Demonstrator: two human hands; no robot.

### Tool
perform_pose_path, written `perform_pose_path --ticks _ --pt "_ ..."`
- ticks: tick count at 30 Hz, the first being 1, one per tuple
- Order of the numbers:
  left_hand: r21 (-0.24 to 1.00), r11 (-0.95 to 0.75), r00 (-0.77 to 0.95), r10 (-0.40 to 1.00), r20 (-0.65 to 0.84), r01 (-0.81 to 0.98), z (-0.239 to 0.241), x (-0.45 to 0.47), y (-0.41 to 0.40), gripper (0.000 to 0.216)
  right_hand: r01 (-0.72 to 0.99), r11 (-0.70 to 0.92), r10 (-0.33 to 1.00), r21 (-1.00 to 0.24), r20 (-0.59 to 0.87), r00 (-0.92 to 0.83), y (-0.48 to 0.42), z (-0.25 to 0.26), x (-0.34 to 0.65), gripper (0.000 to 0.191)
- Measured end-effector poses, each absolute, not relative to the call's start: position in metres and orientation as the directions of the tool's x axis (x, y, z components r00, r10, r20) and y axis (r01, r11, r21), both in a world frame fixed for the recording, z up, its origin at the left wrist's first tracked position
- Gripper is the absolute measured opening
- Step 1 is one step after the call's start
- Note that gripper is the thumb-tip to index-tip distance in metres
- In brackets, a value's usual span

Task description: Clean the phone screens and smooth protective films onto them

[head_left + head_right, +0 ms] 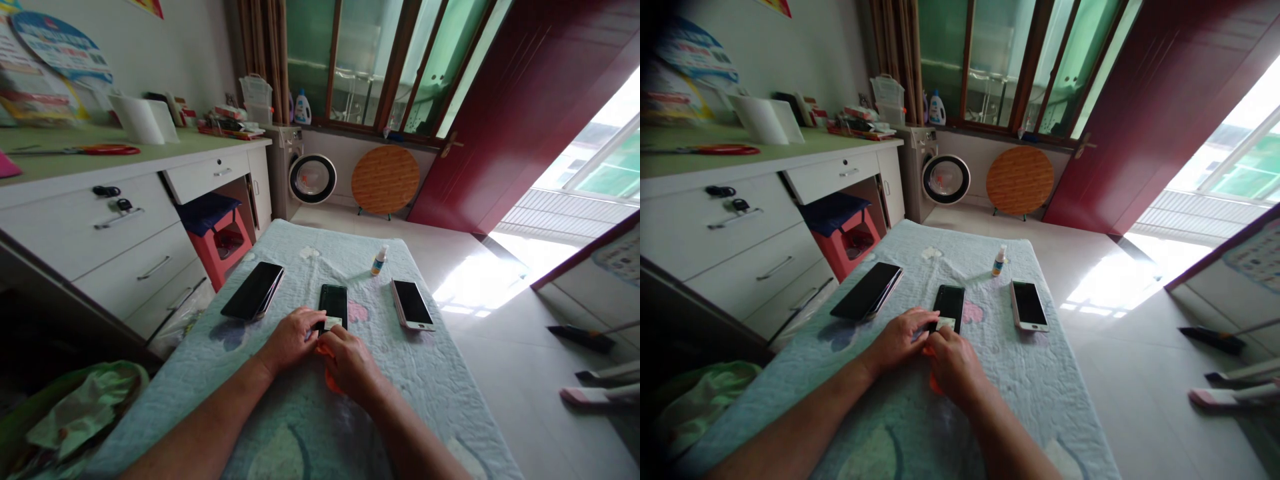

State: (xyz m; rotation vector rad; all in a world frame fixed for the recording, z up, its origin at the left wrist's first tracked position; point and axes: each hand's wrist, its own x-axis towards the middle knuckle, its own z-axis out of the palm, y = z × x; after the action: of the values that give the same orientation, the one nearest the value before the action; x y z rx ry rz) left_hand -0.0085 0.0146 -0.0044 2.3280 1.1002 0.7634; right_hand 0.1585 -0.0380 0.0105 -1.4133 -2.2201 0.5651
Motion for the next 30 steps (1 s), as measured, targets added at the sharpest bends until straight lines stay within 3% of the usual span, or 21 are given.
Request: perform_pose_path --ticks 6,14,23,30 --pt "0.609 -0.574 0.532 0.801 0.276 0.548 -0.001 -0.009 0.014 0.038 0.762 0.404 0.913 -0.507 0.171 -0.371 -0.037 0.006 0.152 0.011" --pt "0.598 -0.576 0.521 0.803 0.289 0.557 -0.008 -0.009 0.015 0.039 0.845 0.300 0.949 -0.442 0.045 -0.313 -0.038 0.015 0.167 0.011" --pt "0.587 -0.581 0.527 0.800 0.286 0.563 -0.005 -0.009 0.013 0.036 0.881 0.219 0.970 -0.421 -0.002 -0.242 -0.036 0.019 0.190 0.011" --pt "0.573 -0.571 0.555 0.800 0.229 0.588 -0.008 -0.012 0.014 0.053 0.909 0.140 0.988 -0.393 -0.003 -0.154 -0.032 0.020 0.198 0.009"
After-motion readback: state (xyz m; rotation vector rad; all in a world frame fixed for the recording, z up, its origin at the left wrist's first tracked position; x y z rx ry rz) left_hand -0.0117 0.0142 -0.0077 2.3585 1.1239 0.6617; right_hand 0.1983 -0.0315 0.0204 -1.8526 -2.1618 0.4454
